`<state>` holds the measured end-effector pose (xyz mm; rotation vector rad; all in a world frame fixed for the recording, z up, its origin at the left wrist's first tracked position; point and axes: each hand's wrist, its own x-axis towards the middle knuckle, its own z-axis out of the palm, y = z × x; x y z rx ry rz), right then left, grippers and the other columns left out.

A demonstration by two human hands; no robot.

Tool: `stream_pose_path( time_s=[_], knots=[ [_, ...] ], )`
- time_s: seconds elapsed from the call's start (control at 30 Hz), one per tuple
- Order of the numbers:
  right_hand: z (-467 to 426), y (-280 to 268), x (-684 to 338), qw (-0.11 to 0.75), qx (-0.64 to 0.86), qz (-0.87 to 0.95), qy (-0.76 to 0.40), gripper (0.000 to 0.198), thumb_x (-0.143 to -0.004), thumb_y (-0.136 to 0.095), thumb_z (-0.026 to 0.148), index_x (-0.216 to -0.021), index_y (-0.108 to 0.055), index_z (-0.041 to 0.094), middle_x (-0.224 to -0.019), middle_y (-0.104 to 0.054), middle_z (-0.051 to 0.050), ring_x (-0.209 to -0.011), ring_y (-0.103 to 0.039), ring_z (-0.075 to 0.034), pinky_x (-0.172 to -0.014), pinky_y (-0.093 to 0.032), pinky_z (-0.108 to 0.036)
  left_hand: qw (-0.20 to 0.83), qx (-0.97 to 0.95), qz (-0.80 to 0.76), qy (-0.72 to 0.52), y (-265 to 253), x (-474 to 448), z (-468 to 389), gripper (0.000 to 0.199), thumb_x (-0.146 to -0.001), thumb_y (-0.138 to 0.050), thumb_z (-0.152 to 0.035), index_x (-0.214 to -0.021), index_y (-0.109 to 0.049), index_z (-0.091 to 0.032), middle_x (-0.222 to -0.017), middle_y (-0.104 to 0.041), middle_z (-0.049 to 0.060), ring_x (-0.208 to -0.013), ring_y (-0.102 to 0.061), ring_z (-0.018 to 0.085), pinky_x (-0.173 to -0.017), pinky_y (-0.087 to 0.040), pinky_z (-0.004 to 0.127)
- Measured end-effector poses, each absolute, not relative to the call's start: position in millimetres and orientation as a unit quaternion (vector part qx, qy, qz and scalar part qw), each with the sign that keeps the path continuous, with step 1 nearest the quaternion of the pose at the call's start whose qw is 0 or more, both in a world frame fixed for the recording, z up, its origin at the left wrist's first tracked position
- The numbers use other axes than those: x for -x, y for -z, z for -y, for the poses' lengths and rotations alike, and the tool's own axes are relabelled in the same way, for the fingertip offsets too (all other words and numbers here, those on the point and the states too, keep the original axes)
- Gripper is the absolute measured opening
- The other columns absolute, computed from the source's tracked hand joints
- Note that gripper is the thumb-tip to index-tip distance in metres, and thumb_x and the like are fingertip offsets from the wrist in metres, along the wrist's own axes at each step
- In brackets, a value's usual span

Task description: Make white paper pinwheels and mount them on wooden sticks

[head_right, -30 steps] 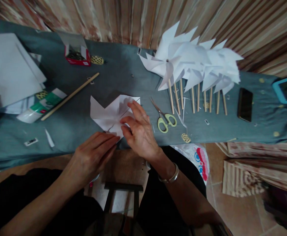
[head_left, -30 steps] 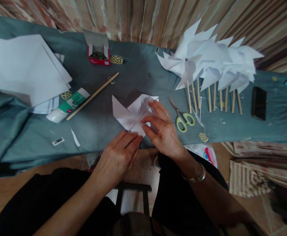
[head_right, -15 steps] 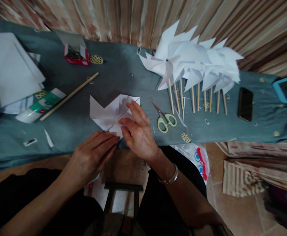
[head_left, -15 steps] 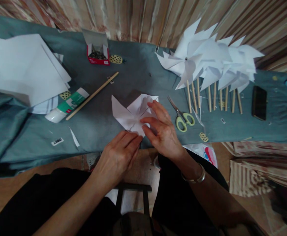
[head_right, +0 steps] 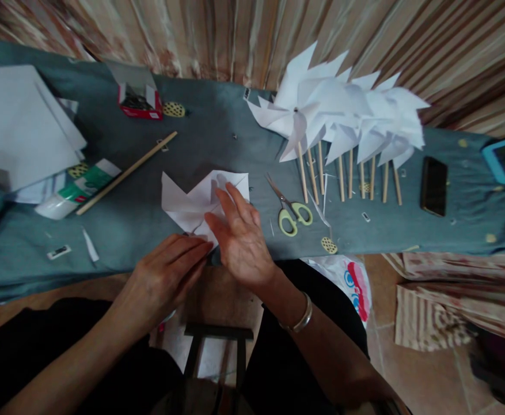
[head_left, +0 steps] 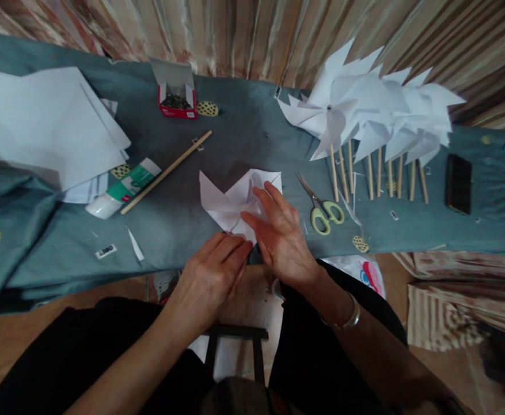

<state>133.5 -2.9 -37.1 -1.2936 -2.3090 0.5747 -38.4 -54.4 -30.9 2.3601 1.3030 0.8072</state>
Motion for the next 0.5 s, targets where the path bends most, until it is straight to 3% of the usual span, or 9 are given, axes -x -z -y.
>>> stream_pose_path(
  time_s=[0.13,0.3,0.5],
  knots=[
    [7,46,-126,0.238,0.479,0.813,-0.229,0.034,-0.095,-0.044,0.024,-0.124,-0.057,0.037,-0.151,-0.043,0.001,-0.149,-0.023,-0.025,-0.118,-0.029,-0.05,0.165,-0.829,-0.454,-0.281,30,38,54,0.021,-0.089,-0.055,-0.008,-0.108,-0.063,-0.006,-0.098,-0.068,0.013,-0.09,-0.062,0.023,-0.079,-0.059,0.038],
    [11,54,-122,0.256,0.47,0.824,-0.183,0.035,-0.097,-0.04,0.023,-0.129,-0.053,0.034,-0.148,-0.048,-0.004,-0.149,-0.024,-0.022,-0.117,-0.031,-0.049,0.157,-0.832,-0.451,-0.281,30,39,54,0.019,-0.089,-0.054,-0.008,-0.106,-0.062,-0.006,-0.098,-0.067,0.013,-0.089,-0.061,0.023,-0.079,-0.06,0.038],
    [12,53,-124,0.243,0.458,0.824,-0.228,0.038,-0.096,-0.04,0.021,-0.127,-0.053,0.037,-0.146,-0.05,-0.002,-0.149,-0.021,-0.024,-0.118,-0.026,-0.054,0.156,-0.83,-0.459,-0.276,28,39,54,0.019,-0.09,-0.05,-0.008,-0.106,-0.061,-0.01,-0.099,-0.067,0.012,-0.089,-0.061,0.022,-0.077,-0.06,0.038]
  ],
)
